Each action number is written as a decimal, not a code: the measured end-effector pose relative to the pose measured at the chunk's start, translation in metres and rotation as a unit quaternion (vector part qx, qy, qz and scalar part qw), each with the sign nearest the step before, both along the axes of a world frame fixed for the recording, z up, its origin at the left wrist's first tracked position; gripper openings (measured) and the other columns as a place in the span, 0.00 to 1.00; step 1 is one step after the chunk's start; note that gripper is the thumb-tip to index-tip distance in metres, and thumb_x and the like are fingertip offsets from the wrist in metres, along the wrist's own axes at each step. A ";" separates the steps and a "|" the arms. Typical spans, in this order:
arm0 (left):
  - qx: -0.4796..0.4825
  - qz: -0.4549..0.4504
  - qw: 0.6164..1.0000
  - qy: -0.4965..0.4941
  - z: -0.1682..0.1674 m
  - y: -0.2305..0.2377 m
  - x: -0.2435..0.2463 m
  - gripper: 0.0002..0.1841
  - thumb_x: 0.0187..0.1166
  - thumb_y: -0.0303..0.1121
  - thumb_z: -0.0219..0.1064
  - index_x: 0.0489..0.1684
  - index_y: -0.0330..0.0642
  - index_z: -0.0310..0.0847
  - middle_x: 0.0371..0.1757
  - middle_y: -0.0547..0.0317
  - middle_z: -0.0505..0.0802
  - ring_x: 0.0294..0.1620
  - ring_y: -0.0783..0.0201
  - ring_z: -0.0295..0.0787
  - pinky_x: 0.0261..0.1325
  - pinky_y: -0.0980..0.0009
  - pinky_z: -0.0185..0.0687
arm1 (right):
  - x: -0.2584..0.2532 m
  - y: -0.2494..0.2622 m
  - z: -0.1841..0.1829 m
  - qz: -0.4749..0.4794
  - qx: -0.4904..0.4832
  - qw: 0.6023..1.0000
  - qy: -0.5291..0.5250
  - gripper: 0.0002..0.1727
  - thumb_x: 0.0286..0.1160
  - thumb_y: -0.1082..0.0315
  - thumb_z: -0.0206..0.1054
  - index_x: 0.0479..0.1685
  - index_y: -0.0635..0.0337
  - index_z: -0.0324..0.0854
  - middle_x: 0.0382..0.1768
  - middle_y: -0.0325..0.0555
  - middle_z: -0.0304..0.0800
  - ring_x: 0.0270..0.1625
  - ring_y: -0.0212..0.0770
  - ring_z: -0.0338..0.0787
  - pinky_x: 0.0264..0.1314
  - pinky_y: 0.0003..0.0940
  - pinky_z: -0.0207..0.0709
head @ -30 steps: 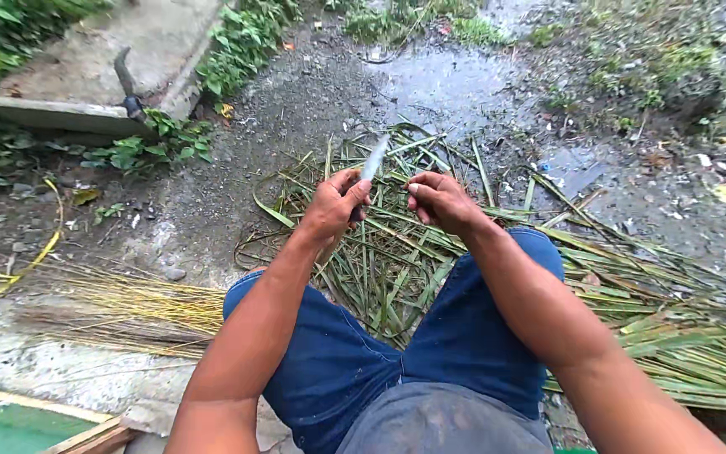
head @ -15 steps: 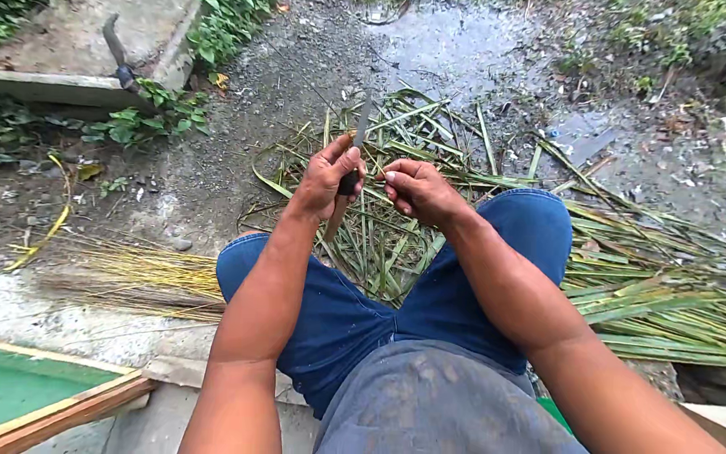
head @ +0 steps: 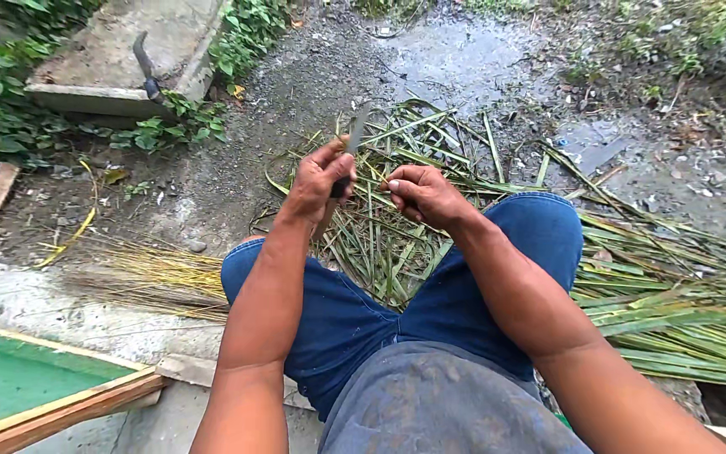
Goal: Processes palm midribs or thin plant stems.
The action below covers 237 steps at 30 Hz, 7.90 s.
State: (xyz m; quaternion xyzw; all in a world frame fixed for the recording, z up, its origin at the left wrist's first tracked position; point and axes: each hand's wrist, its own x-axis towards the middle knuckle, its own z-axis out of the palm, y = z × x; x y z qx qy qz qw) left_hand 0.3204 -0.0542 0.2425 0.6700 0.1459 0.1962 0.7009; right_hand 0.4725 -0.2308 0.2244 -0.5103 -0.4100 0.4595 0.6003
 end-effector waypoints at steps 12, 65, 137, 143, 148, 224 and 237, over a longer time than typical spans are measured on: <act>0.002 0.117 0.992 -0.055 0.017 0.040 -0.026 0.19 0.90 0.35 0.54 0.76 0.45 0.72 0.31 0.67 0.87 0.20 0.72 0.82 0.19 0.78 0.82 | 0.001 -0.005 0.001 0.081 -0.011 0.996 -0.018 0.14 0.89 0.70 0.52 0.52 0.66 0.84 0.20 0.36 0.81 0.13 0.24 0.68 0.12 0.18 0.60; -0.019 0.073 0.997 0.000 0.007 0.002 -0.029 0.24 0.88 0.32 0.56 0.83 0.43 0.65 0.30 0.63 0.85 0.20 0.71 0.81 0.20 0.76 0.81 | -0.009 -0.002 0.005 -0.033 -0.014 0.983 -0.182 0.07 0.84 0.71 0.63 0.46 0.63 0.87 0.21 0.34 0.80 0.17 0.24 0.71 0.20 0.20 0.67; -0.081 0.135 0.986 -0.050 0.013 0.042 -0.048 0.18 0.94 0.41 0.46 0.76 0.53 0.71 0.29 0.69 0.86 0.20 0.72 0.82 0.21 0.77 0.82 | 0.017 -0.015 0.004 0.032 -0.007 0.973 -0.226 0.09 0.83 0.70 0.61 0.42 0.61 0.87 0.22 0.34 0.81 0.18 0.24 0.72 0.21 0.21 0.68; -0.053 0.189 0.978 -0.064 0.014 0.036 -0.050 0.18 0.94 0.39 0.49 0.77 0.50 0.72 0.28 0.66 0.85 0.19 0.71 0.81 0.19 0.76 0.81 | 0.019 -0.007 -0.007 0.073 -0.095 0.948 -0.296 0.11 0.86 0.67 0.60 0.51 0.61 0.87 0.28 0.43 0.87 0.21 0.34 0.81 0.28 0.36 0.80; 0.044 0.181 0.982 -0.038 -0.002 0.002 -0.027 0.19 0.89 0.32 0.59 0.76 0.39 0.71 0.31 0.65 0.87 0.21 0.72 0.82 0.22 0.76 0.82 | -0.002 0.024 -0.004 0.014 -0.069 0.959 -0.275 0.16 0.87 0.64 0.62 0.65 0.62 0.82 0.43 0.46 0.90 0.30 0.35 0.87 0.37 0.37 0.86; -0.059 0.129 0.989 -0.037 -0.001 0.009 0.004 0.20 0.94 0.35 0.50 0.82 0.45 0.66 0.26 0.63 0.85 0.17 0.69 0.81 0.17 0.75 0.81 | 0.055 0.039 0.035 0.013 -0.028 0.928 -0.370 0.12 0.86 0.67 0.61 0.49 0.60 0.90 0.35 0.40 0.90 0.26 0.27 0.81 0.33 0.29 0.80; -0.061 0.120 0.990 -0.033 -0.001 0.005 0.004 0.21 0.93 0.34 0.52 0.84 0.46 0.65 0.27 0.63 0.85 0.19 0.69 0.82 0.19 0.75 0.81 | 0.050 0.040 0.035 -0.019 -0.001 0.911 -0.412 0.08 0.82 0.68 0.65 0.46 0.58 0.91 0.35 0.40 0.88 0.30 0.29 0.81 0.39 0.32 0.78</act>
